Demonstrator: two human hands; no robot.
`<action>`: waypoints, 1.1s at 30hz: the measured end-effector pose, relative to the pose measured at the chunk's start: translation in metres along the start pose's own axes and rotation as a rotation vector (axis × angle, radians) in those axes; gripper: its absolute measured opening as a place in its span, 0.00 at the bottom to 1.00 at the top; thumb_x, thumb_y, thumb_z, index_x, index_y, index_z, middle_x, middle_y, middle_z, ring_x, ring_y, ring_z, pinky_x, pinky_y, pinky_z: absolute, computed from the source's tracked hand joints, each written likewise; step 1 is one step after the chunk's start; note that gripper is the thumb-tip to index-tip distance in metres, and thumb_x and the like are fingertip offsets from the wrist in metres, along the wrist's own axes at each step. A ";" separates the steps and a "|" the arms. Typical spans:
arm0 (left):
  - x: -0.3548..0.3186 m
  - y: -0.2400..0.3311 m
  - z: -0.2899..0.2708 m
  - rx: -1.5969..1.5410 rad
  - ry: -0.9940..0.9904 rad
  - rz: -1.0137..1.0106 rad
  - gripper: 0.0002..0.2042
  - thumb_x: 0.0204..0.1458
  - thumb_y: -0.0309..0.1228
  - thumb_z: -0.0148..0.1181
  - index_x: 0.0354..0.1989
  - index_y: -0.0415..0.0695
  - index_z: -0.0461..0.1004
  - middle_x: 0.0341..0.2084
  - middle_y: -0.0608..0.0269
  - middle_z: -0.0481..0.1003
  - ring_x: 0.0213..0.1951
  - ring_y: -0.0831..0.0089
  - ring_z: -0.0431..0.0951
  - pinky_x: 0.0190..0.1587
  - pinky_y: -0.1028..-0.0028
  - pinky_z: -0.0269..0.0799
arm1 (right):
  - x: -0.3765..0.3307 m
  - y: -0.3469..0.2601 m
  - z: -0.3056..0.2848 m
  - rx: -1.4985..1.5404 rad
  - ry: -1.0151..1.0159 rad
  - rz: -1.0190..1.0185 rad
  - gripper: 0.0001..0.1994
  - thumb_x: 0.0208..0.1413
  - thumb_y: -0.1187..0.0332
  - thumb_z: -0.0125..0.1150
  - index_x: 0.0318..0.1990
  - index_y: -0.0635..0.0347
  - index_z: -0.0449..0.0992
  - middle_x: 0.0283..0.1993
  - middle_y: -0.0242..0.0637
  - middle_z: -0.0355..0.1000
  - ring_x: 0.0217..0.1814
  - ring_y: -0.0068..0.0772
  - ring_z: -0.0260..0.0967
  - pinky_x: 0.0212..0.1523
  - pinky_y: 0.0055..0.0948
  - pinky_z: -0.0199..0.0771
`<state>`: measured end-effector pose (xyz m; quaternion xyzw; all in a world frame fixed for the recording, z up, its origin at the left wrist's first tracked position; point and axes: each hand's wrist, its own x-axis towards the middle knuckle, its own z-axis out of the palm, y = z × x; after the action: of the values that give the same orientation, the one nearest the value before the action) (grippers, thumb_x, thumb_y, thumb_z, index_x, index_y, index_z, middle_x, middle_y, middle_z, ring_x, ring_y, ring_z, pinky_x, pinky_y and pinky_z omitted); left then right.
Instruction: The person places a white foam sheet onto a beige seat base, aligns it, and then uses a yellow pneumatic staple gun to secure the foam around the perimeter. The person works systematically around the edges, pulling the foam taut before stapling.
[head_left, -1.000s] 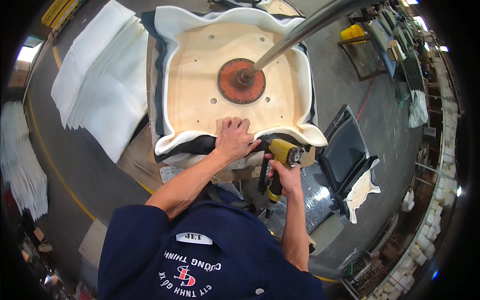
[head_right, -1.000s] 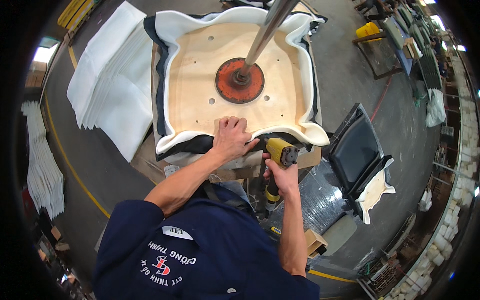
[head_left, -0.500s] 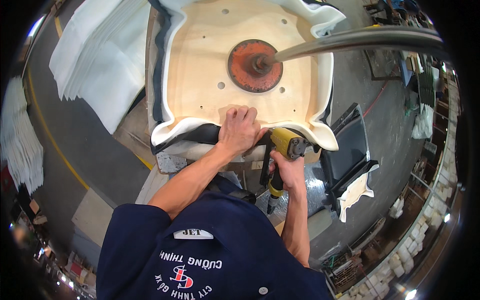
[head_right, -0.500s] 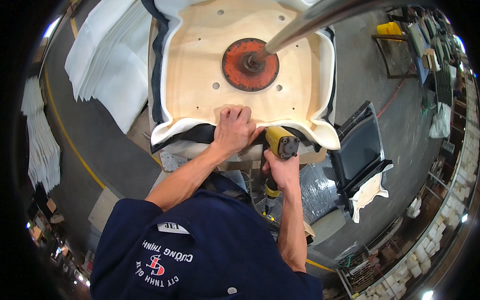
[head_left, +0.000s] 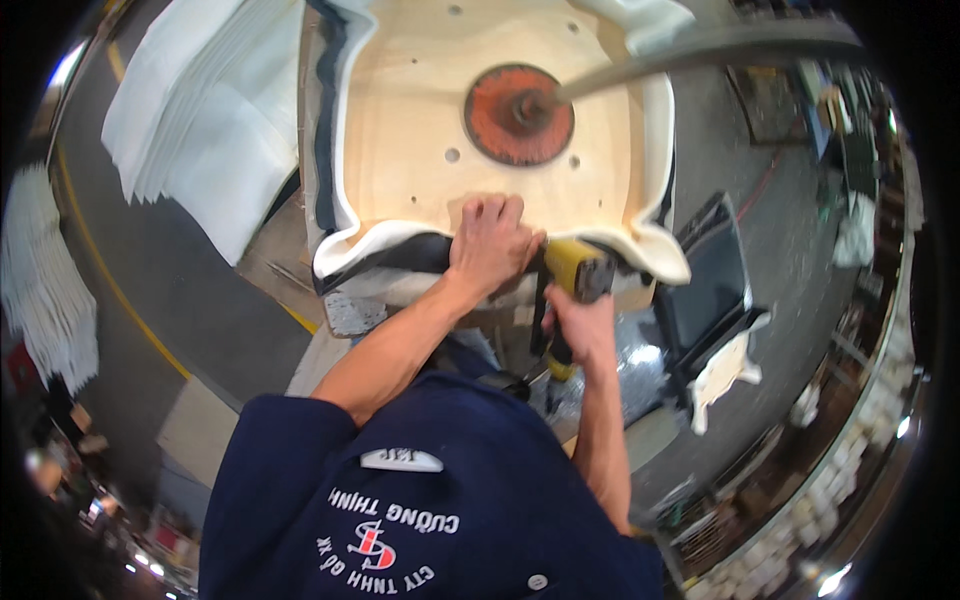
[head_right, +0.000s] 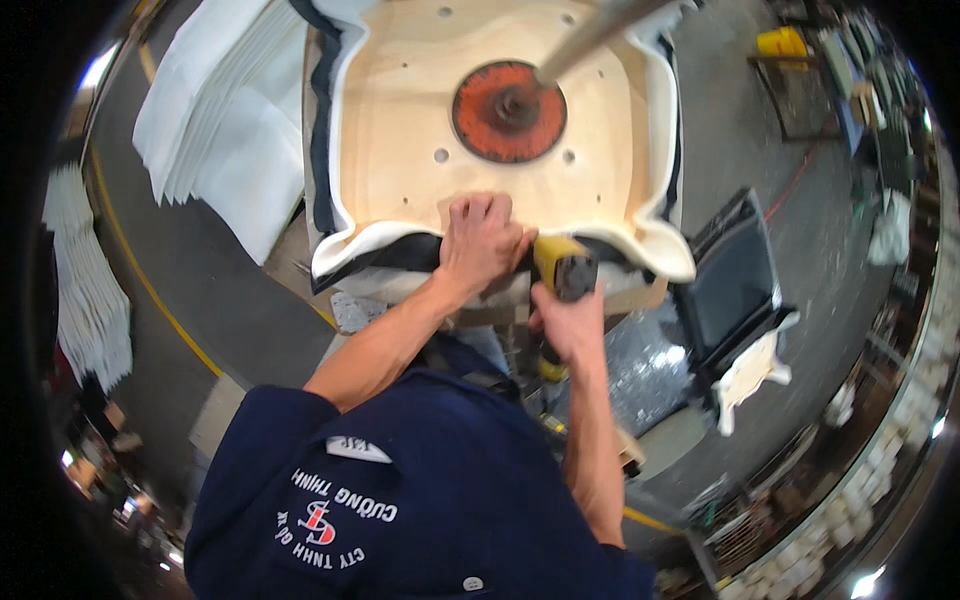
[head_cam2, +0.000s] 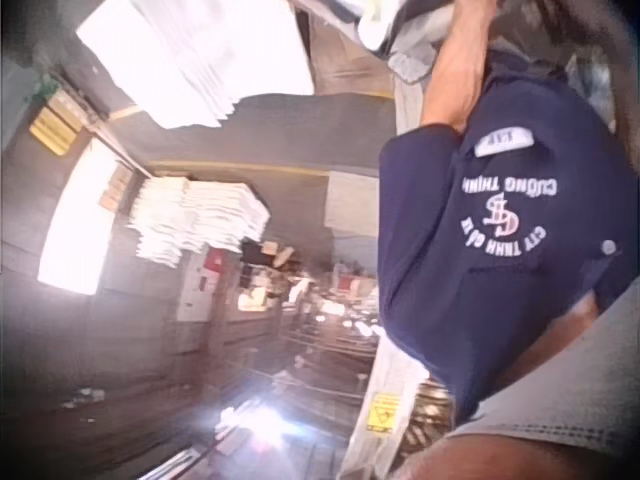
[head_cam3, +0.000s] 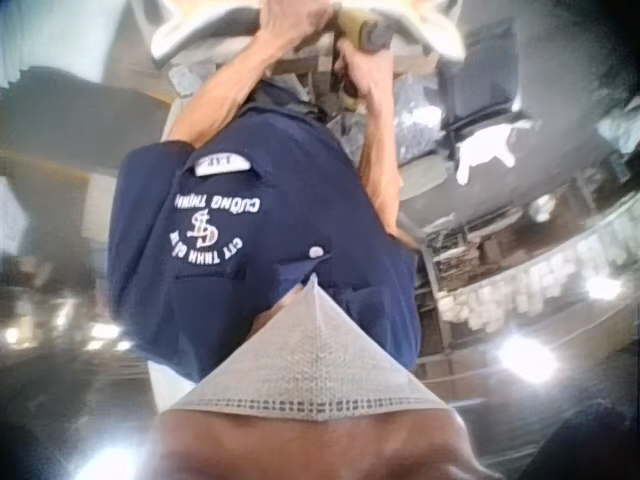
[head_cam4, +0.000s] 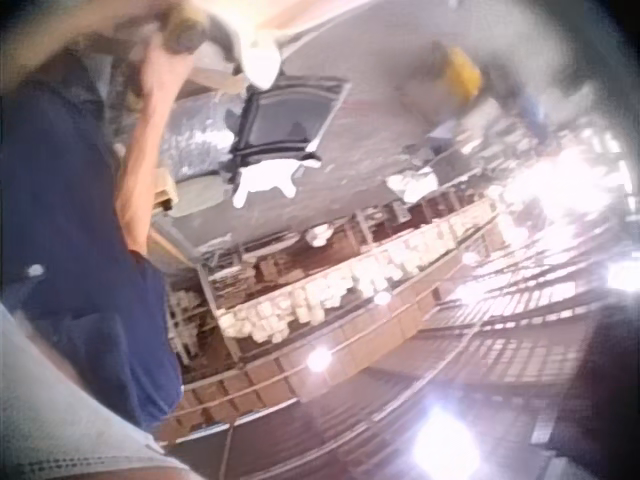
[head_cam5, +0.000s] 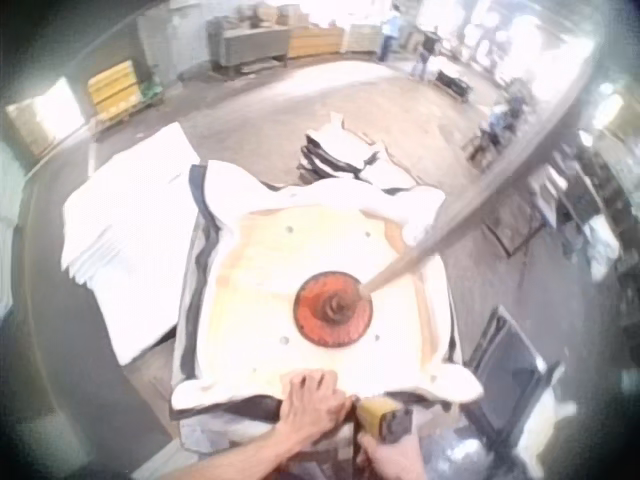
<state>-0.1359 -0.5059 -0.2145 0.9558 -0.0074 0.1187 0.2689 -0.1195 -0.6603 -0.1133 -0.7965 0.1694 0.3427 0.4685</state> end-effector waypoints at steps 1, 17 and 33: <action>0.002 0.000 -0.002 0.036 0.018 0.016 0.14 0.51 0.43 0.66 0.22 0.47 0.82 0.37 0.61 0.71 0.48 0.59 0.68 0.52 0.57 0.60 | 0.000 -0.004 -0.001 0.013 -0.025 0.016 0.11 0.53 0.76 0.62 0.43 0.72 0.76 0.28 0.38 0.76 0.19 0.28 0.74 0.21 0.30 0.75; 0.002 -0.025 -0.024 0.053 -0.131 0.250 0.23 0.46 0.55 0.68 0.26 0.44 0.83 0.38 0.57 0.71 0.47 0.58 0.67 0.52 0.56 0.59 | -0.028 0.040 0.003 0.404 0.057 -0.139 0.18 0.54 0.79 0.63 0.53 0.70 0.76 0.43 0.37 0.80 0.25 0.23 0.74 0.26 0.26 0.77; -0.007 -0.019 -0.013 0.020 -0.037 0.037 0.16 0.51 0.46 0.67 0.22 0.46 0.83 0.37 0.64 0.71 0.48 0.61 0.67 0.50 0.57 0.59 | -0.007 -0.022 0.016 0.053 0.017 -0.005 0.13 0.55 0.78 0.62 0.48 0.66 0.78 0.38 0.36 0.79 0.21 0.21 0.69 0.23 0.25 0.72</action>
<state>-0.1441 -0.4834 -0.2146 0.9602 -0.0288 0.1059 0.2569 -0.1179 -0.6358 -0.1002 -0.7872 0.1801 0.3301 0.4888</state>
